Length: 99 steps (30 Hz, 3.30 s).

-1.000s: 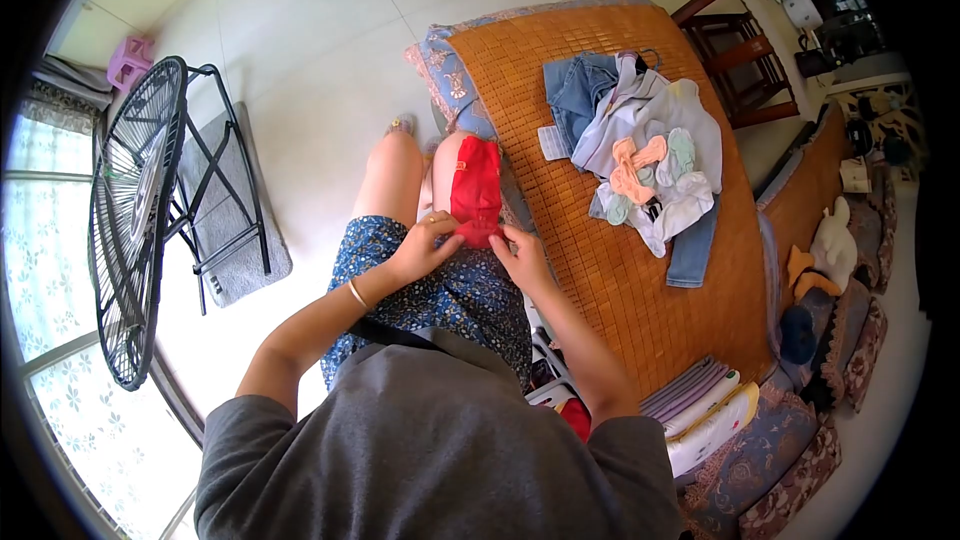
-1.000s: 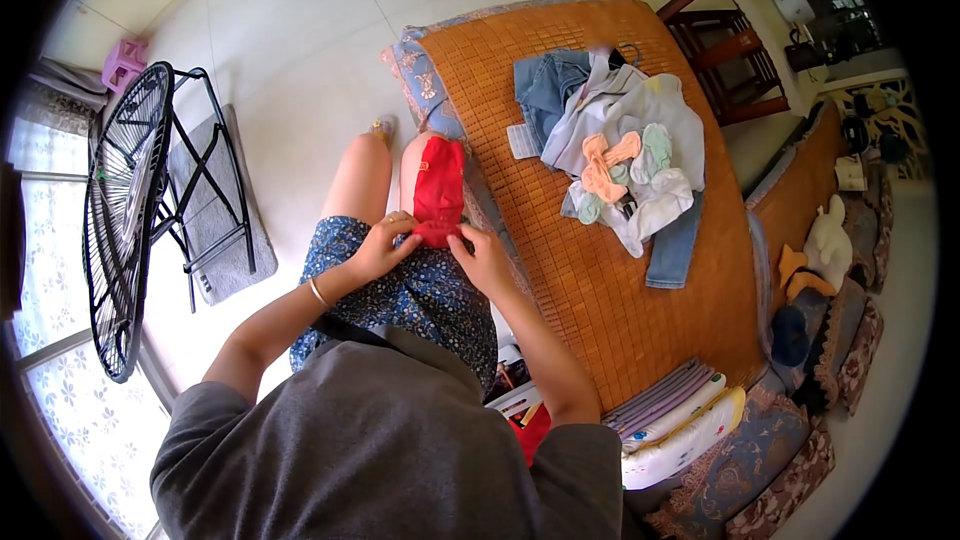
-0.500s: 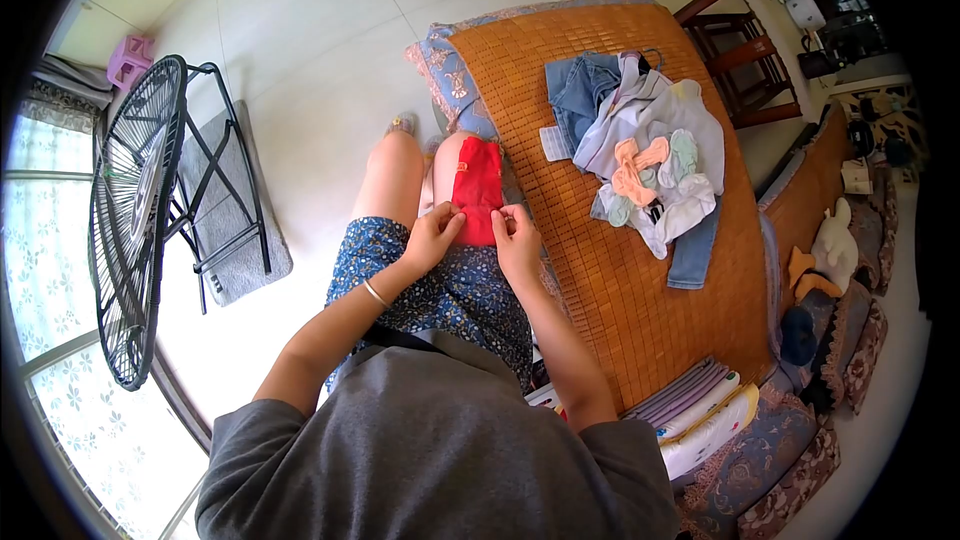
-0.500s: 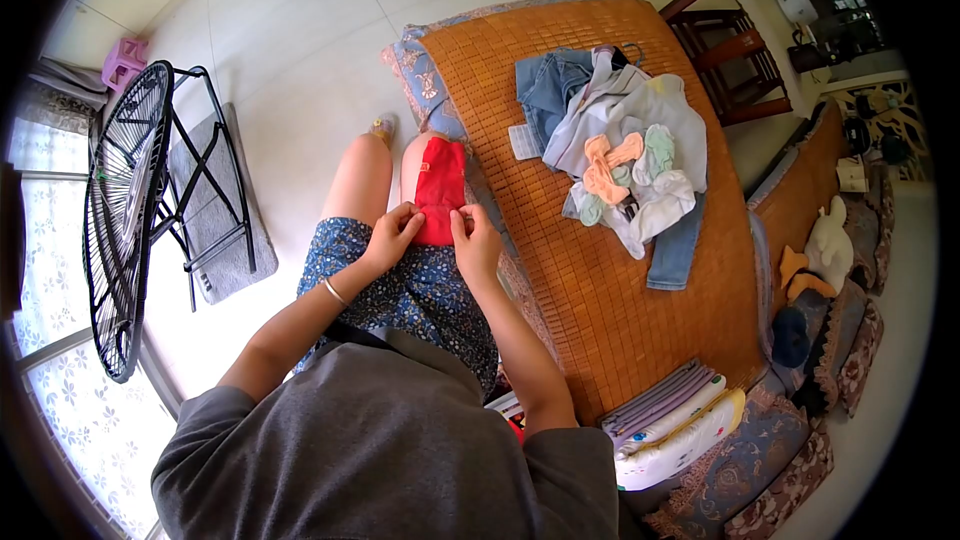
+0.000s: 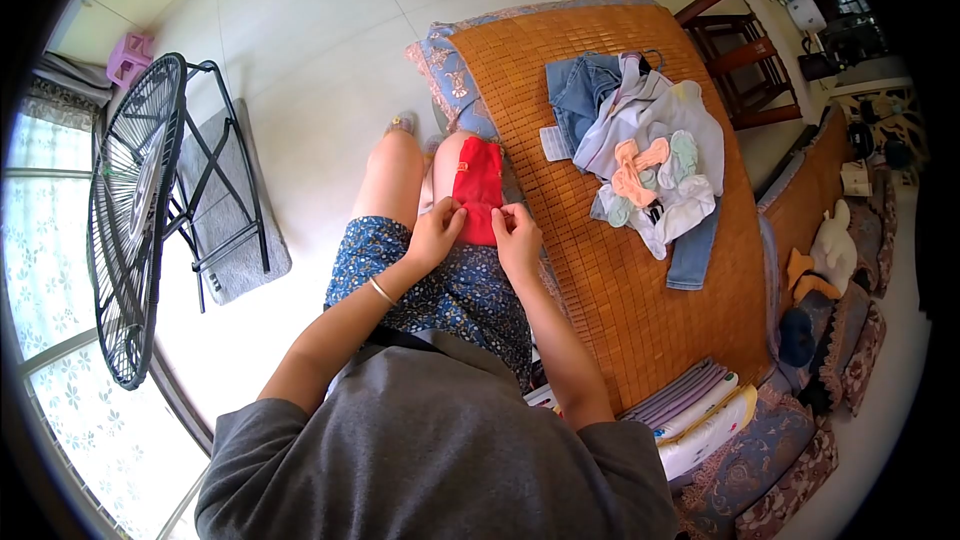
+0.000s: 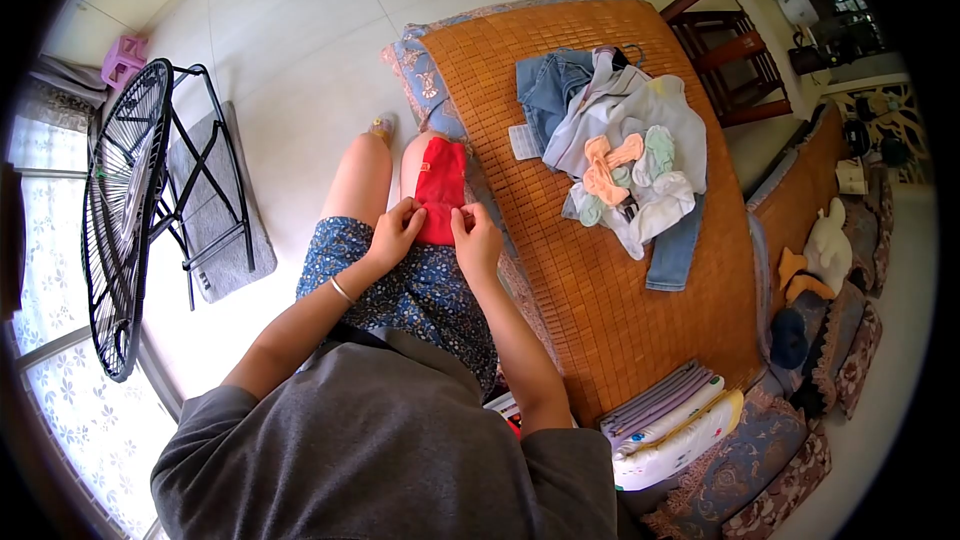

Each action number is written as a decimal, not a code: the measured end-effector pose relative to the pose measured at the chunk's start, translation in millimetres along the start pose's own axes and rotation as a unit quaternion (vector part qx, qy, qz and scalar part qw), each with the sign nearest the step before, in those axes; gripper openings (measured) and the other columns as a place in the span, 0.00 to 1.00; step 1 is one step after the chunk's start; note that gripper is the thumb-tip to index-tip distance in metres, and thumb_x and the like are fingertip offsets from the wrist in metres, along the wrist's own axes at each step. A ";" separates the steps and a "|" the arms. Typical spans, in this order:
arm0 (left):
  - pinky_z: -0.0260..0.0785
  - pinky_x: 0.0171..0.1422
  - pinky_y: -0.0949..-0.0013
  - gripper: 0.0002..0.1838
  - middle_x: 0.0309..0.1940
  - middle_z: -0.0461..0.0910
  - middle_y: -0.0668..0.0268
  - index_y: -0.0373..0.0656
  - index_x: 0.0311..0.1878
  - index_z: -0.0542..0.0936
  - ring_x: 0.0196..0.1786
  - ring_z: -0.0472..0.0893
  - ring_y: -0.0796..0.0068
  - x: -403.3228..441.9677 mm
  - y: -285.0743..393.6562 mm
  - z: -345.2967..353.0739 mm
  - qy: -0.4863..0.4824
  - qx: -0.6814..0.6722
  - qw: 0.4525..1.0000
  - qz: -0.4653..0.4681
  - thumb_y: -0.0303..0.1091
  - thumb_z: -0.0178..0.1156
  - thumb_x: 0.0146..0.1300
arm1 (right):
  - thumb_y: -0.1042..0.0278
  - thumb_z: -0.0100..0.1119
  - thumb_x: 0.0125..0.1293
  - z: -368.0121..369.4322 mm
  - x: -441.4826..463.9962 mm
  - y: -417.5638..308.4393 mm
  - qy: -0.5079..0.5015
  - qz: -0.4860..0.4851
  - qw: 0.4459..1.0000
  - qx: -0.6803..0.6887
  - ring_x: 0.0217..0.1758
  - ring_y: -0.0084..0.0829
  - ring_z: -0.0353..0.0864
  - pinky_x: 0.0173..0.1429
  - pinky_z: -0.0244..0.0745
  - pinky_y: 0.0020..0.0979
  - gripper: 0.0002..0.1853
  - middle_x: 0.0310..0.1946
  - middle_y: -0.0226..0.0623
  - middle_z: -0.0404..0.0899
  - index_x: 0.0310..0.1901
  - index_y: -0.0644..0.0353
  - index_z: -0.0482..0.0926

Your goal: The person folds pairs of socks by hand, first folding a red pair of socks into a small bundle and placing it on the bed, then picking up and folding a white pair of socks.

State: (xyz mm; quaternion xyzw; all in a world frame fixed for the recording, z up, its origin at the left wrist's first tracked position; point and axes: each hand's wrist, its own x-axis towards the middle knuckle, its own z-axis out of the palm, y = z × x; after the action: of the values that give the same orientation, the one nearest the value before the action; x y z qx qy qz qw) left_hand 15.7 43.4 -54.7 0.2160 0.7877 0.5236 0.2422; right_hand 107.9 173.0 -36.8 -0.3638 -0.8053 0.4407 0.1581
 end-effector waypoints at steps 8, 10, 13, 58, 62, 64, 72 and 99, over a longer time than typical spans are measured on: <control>0.61 0.24 0.68 0.09 0.15 0.73 0.60 0.37 0.34 0.76 0.17 0.70 0.72 -0.6 -0.7 -2.5 -0.007 0.008 1.000 -0.019 0.34 0.57 0.62 | 0.71 0.62 0.59 2.5 1.4 0.3 -0.014 0.019 0.999 0.025 0.21 0.20 0.74 0.27 0.67 0.26 0.07 0.19 0.32 0.77 0.33 0.64 0.74; 0.60 0.23 0.68 0.09 0.14 0.72 0.60 0.37 0.33 0.76 0.16 0.70 0.74 -1.2 -0.8 -2.8 -0.007 0.005 1.000 -0.022 0.34 0.57 0.62 | 0.72 0.62 0.58 0.4 1.3 -4.4 -0.022 0.021 0.999 0.029 0.20 0.19 0.73 0.27 0.66 0.25 0.07 0.18 0.32 0.76 0.33 0.64 0.73; 0.60 0.23 0.68 0.09 0.14 0.72 0.61 0.36 0.31 0.75 0.16 0.69 0.75 -1.2 -2.0 -3.9 -0.009 -0.007 1.000 -0.025 0.34 0.58 0.60 | 0.73 0.61 0.58 -1.1 0.1 -5.8 -0.034 0.018 0.998 0.044 0.19 0.18 0.71 0.26 0.65 0.24 0.07 0.17 0.30 0.74 0.32 0.63 0.72; 0.68 0.59 0.62 0.25 0.49 0.76 0.56 0.38 0.53 0.72 0.51 0.76 0.56 21.9 29.8 -50.8 -0.223 0.171 0.889 0.362 0.23 0.60 0.47 | 0.76 0.58 0.54 -30.9 14.3 7.3 -0.195 -0.280 0.940 -0.019 0.54 0.41 0.77 0.57 0.70 0.36 0.18 0.48 0.43 0.78 0.49 0.63 0.75; 0.72 0.49 0.64 0.20 0.40 0.80 0.55 0.38 0.52 0.73 0.41 0.80 0.56 23.4 30.9 -43.1 -0.192 0.106 0.956 0.193 0.25 0.61 0.53 | 0.71 0.56 0.61 -20.8 19.8 16.9 -0.173 -0.149 0.968 0.107 0.38 0.38 0.82 0.43 0.74 0.31 0.11 0.35 0.47 0.81 0.44 0.65 0.76; 0.73 0.40 0.65 0.15 0.31 0.81 0.56 0.38 0.50 0.75 0.33 0.81 0.60 30.0 25.6 -35.1 -0.139 0.068 0.979 0.133 0.30 0.60 0.59 | 0.68 0.56 0.64 -17.9 23.2 17.0 -0.165 -0.047 0.974 0.146 0.35 0.31 0.81 0.40 0.73 0.28 0.12 0.33 0.44 0.81 0.45 0.65 0.75; 0.73 0.37 0.68 0.16 0.28 0.82 0.53 0.34 0.41 0.79 0.31 0.82 0.67 52.4 -15.1 -2.0 -0.016 -0.043 0.999 -0.013 0.40 0.59 0.62 | 0.63 0.56 0.66 15.6 38.9 18.3 -0.028 0.022 0.989 0.147 0.32 0.24 0.78 0.37 0.72 0.26 0.12 0.28 0.37 0.79 0.38 0.66 0.76; 0.71 0.40 0.60 0.16 0.27 0.79 0.52 0.33 0.34 0.76 0.30 0.79 0.58 58.0 -20.6 11.6 0.161 0.149 0.975 0.044 0.40 0.61 0.58 | 0.53 0.61 0.59 31.5 49.9 22.1 -0.012 0.095 0.995 -0.027 0.33 0.37 0.81 0.40 0.74 0.34 0.19 0.28 0.42 0.81 0.34 0.66 0.78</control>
State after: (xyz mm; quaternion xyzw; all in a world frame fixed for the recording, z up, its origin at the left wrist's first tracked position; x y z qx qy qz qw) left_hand -24.9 78.9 -86.8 0.1966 0.8754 0.4382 0.0541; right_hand 65.4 198.1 -76.0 -0.4375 -0.7804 0.4362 0.0961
